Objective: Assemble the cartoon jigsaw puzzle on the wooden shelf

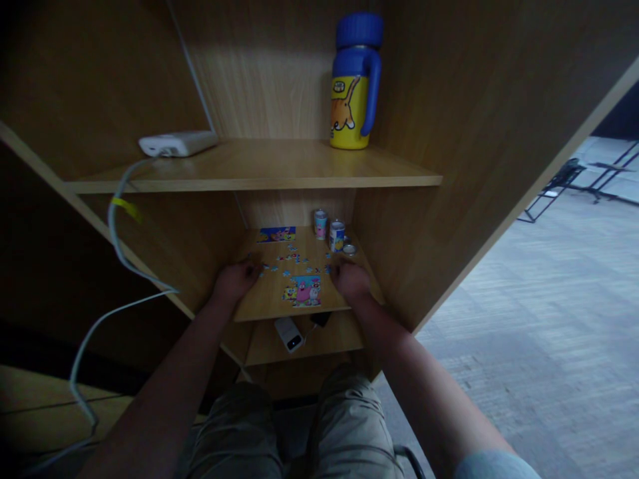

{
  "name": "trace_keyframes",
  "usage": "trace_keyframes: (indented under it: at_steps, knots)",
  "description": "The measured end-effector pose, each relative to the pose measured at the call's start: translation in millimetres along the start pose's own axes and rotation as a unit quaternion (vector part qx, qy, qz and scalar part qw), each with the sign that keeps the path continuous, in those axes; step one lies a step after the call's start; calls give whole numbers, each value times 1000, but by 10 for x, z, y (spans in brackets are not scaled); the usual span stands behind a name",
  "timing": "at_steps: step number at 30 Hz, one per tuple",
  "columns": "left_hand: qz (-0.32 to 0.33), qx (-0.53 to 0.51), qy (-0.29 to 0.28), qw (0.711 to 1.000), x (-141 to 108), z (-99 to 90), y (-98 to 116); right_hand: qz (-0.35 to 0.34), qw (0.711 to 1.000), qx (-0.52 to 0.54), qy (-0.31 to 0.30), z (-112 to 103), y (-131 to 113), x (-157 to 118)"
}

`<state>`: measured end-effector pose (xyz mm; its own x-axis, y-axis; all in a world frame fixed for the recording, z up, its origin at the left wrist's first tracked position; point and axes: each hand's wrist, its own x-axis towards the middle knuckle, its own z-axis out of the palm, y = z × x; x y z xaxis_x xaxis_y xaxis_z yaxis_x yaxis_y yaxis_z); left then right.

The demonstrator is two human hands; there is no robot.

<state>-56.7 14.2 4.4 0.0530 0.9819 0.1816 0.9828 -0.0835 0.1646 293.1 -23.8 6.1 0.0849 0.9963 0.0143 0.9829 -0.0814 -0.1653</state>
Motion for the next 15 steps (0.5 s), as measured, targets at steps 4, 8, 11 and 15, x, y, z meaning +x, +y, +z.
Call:
trace_keyframes:
  at_steps: [4, 8, 11, 15]
  knots:
    - [-2, -9, -3, 1000, -4, -16, 5, 4, 1000, 2, -5, -10, -8, -5]
    - [-4, -15, -7, 1000, -4, -30, 15, -5, 1000, -7, -9, -19, -6, -3]
    - [-4, -9, -6, 1000, -8, -30, 20, -6, 1000, -11, -9, -3, 2, 9]
    - [1, -5, -2, 1000, -14, -26, 18, -3, 1000, -8, 1, 25, 10, 18]
